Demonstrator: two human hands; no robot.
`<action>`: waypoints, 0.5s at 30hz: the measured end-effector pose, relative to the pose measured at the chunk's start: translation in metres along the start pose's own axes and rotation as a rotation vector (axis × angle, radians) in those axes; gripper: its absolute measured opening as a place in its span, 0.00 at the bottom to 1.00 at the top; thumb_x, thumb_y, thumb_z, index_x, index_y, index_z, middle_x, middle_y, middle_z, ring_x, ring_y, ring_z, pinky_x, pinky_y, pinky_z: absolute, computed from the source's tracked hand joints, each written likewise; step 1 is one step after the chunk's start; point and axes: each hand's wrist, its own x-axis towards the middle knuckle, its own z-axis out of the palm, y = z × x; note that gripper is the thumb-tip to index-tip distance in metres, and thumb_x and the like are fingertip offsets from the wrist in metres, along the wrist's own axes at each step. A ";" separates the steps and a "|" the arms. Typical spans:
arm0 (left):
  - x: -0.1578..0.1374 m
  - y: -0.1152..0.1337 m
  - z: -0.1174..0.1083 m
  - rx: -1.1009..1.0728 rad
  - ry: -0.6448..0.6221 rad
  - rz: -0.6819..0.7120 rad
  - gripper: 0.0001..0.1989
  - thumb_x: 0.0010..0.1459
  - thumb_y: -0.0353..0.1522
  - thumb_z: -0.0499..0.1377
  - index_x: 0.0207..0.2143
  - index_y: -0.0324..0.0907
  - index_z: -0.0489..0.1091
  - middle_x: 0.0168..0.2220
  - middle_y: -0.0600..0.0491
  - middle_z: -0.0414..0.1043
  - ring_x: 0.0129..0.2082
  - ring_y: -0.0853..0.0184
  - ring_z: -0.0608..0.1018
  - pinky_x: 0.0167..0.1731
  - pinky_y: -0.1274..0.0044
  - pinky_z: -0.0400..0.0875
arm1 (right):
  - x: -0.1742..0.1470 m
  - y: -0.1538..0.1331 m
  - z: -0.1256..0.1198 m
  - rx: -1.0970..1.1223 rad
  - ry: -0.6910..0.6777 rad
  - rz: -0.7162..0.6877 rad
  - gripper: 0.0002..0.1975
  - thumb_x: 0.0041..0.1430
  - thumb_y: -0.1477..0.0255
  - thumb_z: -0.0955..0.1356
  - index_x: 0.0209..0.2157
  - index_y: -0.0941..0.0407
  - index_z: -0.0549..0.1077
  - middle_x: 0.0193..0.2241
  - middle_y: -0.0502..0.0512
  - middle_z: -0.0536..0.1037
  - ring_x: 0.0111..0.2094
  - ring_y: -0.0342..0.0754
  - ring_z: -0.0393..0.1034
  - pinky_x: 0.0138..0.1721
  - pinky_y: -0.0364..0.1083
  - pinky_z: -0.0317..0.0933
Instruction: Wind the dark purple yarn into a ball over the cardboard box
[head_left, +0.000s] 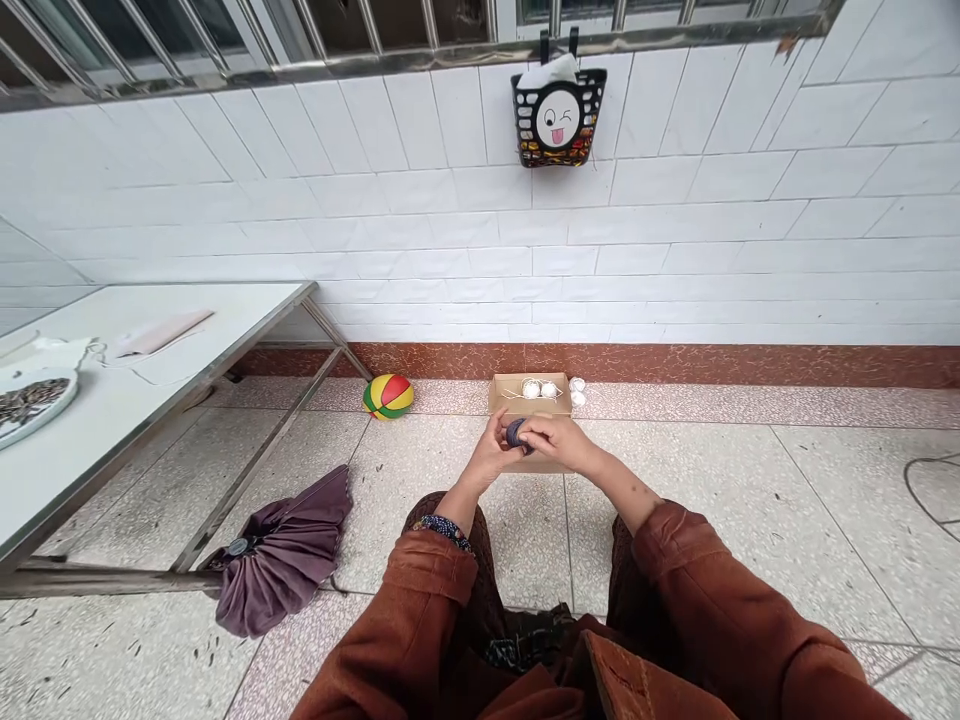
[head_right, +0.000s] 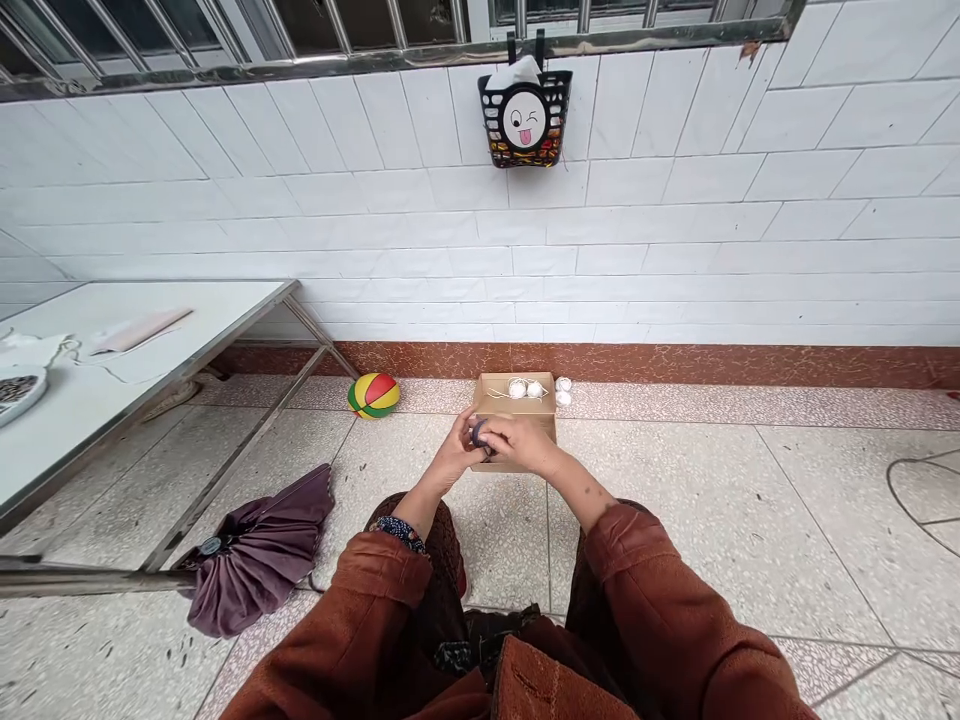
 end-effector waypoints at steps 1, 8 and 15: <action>0.001 -0.002 0.000 -0.028 -0.029 -0.004 0.48 0.43 0.33 0.73 0.65 0.50 0.56 0.48 0.51 0.67 0.46 0.63 0.73 0.50 0.69 0.67 | 0.005 0.007 -0.003 0.002 0.028 0.005 0.12 0.71 0.65 0.64 0.40 0.53 0.78 0.35 0.55 0.79 0.37 0.49 0.73 0.40 0.47 0.65; 0.015 0.003 -0.005 -0.095 -0.153 0.008 0.47 0.46 0.32 0.72 0.66 0.49 0.57 0.53 0.47 0.69 0.53 0.58 0.72 0.54 0.67 0.65 | 0.014 0.043 -0.001 0.090 0.250 0.113 0.12 0.69 0.66 0.64 0.35 0.54 0.76 0.33 0.55 0.78 0.36 0.50 0.72 0.41 0.48 0.64; 0.009 0.012 0.000 -0.401 -0.182 -0.063 0.40 0.49 0.30 0.69 0.64 0.53 0.62 0.55 0.49 0.69 0.53 0.60 0.73 0.52 0.69 0.67 | -0.001 0.065 0.032 0.112 0.185 0.340 0.10 0.67 0.72 0.62 0.38 0.54 0.75 0.34 0.54 0.79 0.37 0.50 0.73 0.41 0.48 0.66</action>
